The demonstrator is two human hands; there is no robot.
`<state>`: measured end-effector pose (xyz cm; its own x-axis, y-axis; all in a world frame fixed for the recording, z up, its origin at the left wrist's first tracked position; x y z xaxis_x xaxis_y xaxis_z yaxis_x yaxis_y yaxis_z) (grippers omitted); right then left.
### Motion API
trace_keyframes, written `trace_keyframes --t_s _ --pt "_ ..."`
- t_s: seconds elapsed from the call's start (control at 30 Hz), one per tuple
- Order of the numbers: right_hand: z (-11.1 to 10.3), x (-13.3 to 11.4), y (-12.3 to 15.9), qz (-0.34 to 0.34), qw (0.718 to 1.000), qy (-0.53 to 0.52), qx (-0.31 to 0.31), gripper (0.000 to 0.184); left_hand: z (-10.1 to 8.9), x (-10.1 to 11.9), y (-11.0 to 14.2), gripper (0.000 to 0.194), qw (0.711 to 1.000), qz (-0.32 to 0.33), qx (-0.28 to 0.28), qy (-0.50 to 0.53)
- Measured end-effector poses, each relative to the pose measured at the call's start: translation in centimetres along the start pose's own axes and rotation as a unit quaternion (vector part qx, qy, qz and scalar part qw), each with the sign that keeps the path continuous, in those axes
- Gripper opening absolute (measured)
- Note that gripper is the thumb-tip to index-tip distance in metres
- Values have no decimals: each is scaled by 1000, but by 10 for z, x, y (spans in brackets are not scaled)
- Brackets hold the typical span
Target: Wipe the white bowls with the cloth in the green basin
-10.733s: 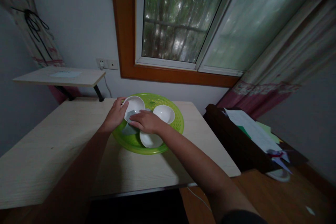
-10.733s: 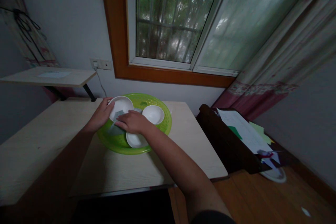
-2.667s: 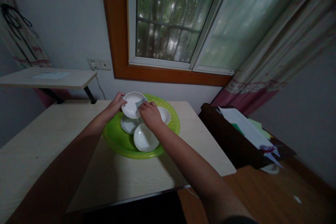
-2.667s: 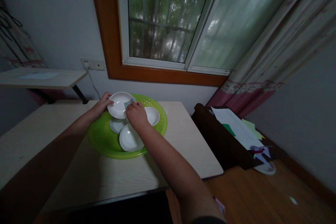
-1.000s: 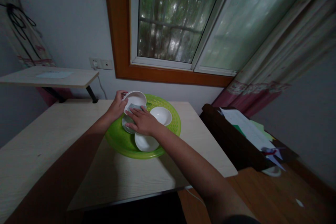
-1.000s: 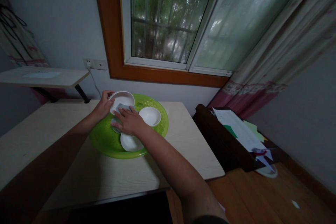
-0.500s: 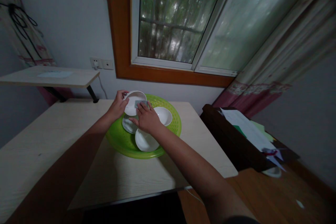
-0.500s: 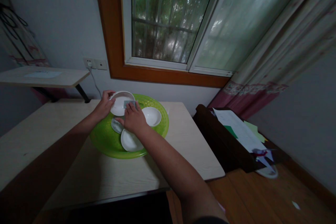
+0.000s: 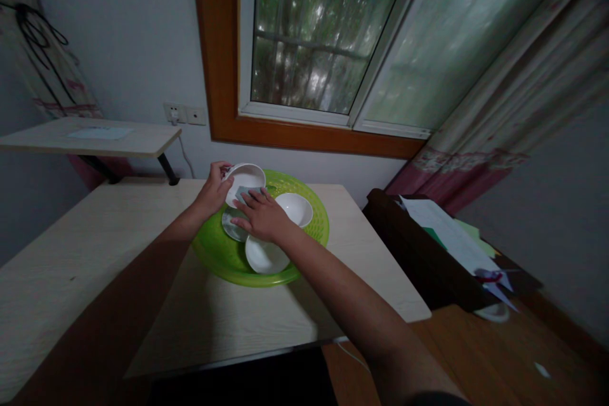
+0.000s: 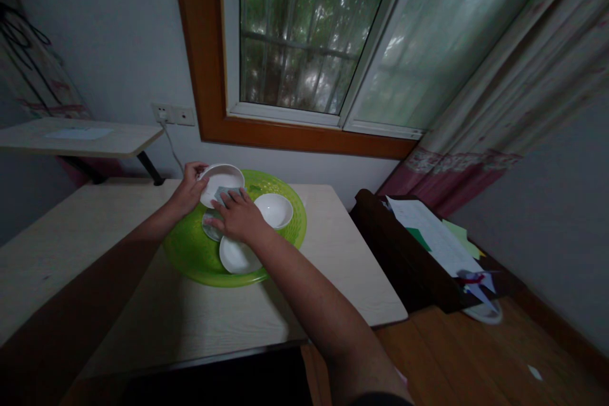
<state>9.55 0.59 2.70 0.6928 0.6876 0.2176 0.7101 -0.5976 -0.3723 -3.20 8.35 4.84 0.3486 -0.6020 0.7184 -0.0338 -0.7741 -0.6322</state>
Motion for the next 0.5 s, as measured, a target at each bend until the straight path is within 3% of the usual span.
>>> trace_keyframes --t_s 0.3,0.5 --pt "-11 15 -2 60 998 30 18 70 -3 -1 0 33 1000 -7 13 5" --pt "-1 3 -3 13 1000 11 -13 70 0 -3 0 33 1000 -1 4 12"
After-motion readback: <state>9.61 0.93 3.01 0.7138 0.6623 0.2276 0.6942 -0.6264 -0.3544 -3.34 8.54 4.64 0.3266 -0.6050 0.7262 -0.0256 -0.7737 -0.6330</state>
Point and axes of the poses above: each hand's wrist, its own y-axis away from the middle knuckle, its own z-axis out of the palm, x = y × z, the point moved 10 cm from there along -y, towards the middle knuckle, and after that the axes turned 6 degrees about y, right-handed, at the moved point
